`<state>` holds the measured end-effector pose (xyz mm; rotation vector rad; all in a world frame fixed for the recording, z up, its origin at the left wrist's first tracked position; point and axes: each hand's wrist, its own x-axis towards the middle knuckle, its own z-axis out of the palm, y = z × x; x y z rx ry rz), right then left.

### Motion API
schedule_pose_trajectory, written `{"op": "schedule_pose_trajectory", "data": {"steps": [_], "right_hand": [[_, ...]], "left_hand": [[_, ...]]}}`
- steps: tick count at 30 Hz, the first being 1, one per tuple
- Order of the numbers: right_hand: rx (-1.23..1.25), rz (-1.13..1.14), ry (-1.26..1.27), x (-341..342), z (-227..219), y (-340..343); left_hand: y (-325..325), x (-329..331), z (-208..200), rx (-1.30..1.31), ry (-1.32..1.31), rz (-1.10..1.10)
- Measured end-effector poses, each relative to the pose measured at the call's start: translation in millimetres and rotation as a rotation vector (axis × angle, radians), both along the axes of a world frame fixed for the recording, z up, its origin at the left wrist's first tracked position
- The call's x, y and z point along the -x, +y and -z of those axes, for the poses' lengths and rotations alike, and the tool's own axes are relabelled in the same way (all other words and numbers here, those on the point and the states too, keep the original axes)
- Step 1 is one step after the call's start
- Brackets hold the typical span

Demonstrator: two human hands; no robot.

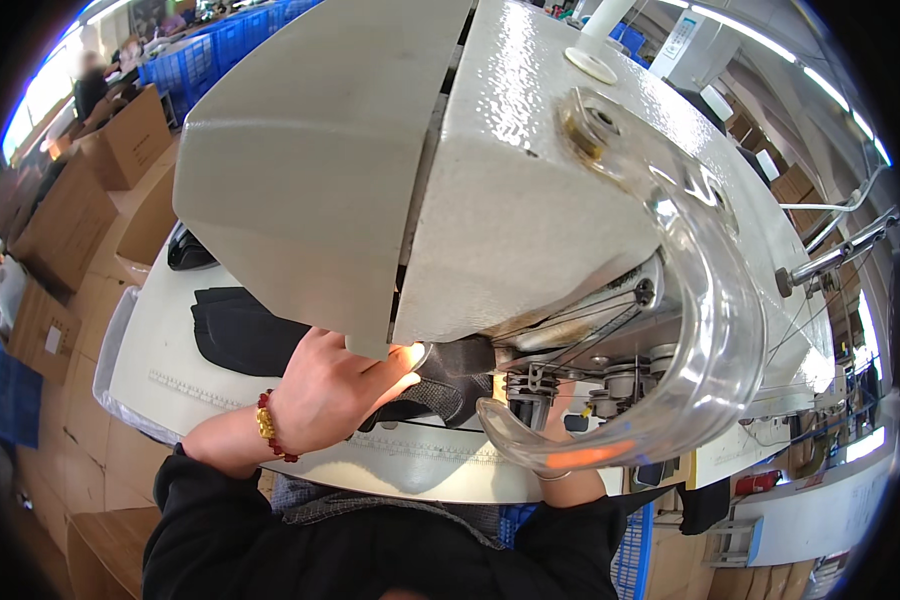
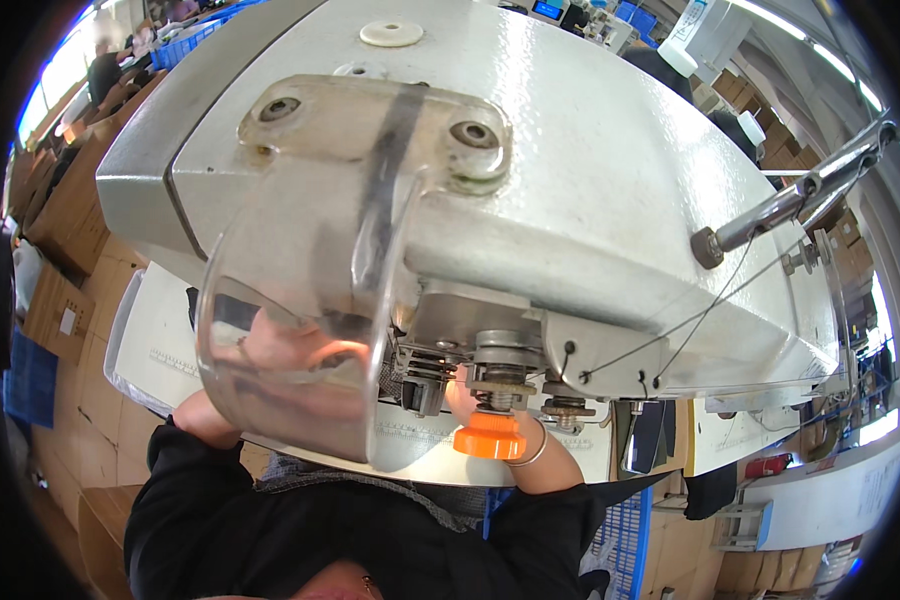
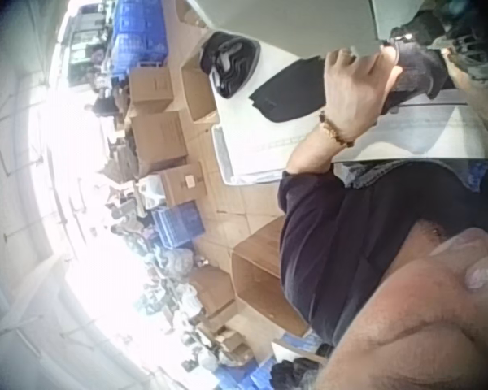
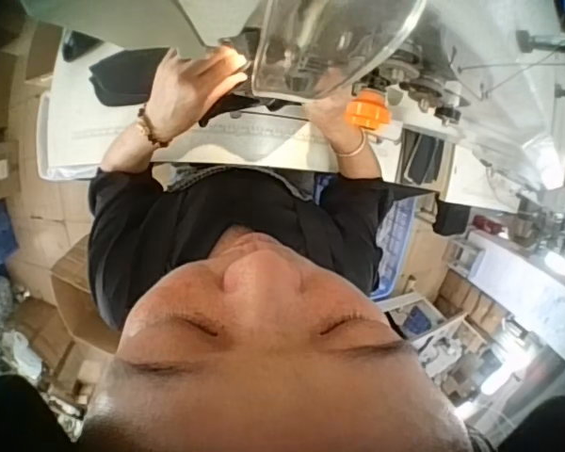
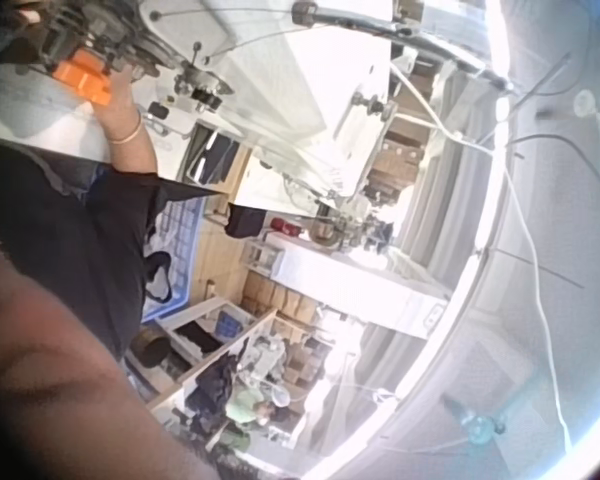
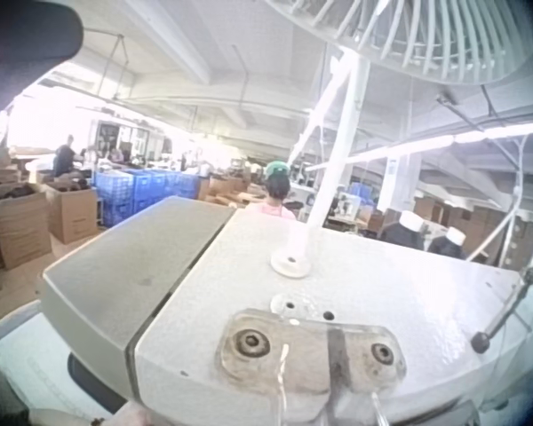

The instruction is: The person retrieves fabric shoe components from a crate and stitches them together using a sewing machine.

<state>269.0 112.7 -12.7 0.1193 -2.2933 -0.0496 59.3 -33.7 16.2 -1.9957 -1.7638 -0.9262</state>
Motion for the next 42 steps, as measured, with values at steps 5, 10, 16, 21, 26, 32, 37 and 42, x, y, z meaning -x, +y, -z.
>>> {"op": "schedule_pose_trajectory", "data": {"steps": [5, 10, 16, 21, 26, 32, 37, 42], "right_hand": [[-0.048, -0.043, -0.003, -5, -1, 9], [-0.106, -0.062, -0.009, 37, -2, -8], [-0.159, -0.092, -0.013, 40, -2, 2], [-0.037, -0.11, 0.032, 38, 13, 1], [-0.074, -0.152, 0.017, 38, -2, -1], [0.01, -0.172, -0.01, 34, 5, 1], [-0.021, -0.212, -0.068, 35, 8, 7], [-0.066, -0.089, -0.1, 31, 15, 7]], "left_hand": [[-2, -8, -4, -0.058, -0.014, -0.039], [1, -10, -3, -0.08, -0.013, -0.044], [2, -11, 2, -0.1, 0.039, -0.087], [-3, 1, -4, 0.003, 0.009, 0.027], [-11, 34, -27, 0.352, -0.165, 0.318], [-19, 43, -46, 0.501, -0.161, 0.359], [-21, 44, -42, 0.458, -0.044, 0.354], [-15, 45, -12, 0.282, 0.046, 0.294]]}}
